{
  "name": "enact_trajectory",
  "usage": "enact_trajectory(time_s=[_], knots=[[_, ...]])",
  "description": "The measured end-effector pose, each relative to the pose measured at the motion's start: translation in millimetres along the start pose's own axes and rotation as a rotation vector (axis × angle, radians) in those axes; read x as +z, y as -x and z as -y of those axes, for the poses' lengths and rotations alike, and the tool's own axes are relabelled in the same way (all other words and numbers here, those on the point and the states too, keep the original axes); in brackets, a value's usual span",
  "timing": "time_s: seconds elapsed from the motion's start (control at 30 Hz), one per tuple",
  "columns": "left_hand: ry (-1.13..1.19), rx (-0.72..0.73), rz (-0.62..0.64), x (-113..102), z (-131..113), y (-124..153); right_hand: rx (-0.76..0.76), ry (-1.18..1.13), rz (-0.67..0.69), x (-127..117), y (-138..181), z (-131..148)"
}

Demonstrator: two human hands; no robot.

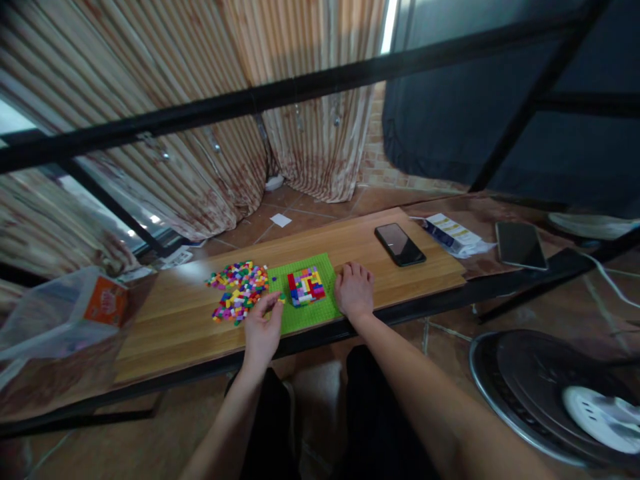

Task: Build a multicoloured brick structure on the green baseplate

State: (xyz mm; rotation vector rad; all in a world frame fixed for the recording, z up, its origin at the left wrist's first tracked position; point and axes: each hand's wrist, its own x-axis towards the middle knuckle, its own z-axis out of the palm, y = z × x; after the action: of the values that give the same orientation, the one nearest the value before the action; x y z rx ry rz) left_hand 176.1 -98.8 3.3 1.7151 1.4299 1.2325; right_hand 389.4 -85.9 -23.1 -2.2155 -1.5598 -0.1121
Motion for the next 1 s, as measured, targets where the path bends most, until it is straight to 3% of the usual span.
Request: enact_trajectory(time_s=[0.13, 0.27, 0.43, 0.63, 0.8, 1.0], knots=[[-0.052, -0.143, -0.146, -29.5, 22.2, 2.7, -0.003, 0.014, -0.013, 2.7, -0.2, -2.1], [-0.047, -0.257, -0.192, -41.5, 29.3, 11.7, -0.012, 0.019, -0.013, 2.8, -0.2, -3.1], [-0.047, -0.215, -0.155, -36.1, 26.6, 18.6, -0.002, 0.03, -0.003, 1.6, 0.2, -3.5], [0.181, -0.298, -0.156, -28.0, 32.2, 16.5, 0.004, 0.043, 0.014, 3.4, -0.8, -6.0], [0.181, -0.223, -0.127, -23.8, 26.6, 11.8, 0.002, 0.05, 0.02, 4.7, -1.3, -7.4], [0.165, -0.242, -0.238, -23.3, 20.3, -13.7, 0.007, 0.043, 0.009, 6.6, -1.3, -8.5]])
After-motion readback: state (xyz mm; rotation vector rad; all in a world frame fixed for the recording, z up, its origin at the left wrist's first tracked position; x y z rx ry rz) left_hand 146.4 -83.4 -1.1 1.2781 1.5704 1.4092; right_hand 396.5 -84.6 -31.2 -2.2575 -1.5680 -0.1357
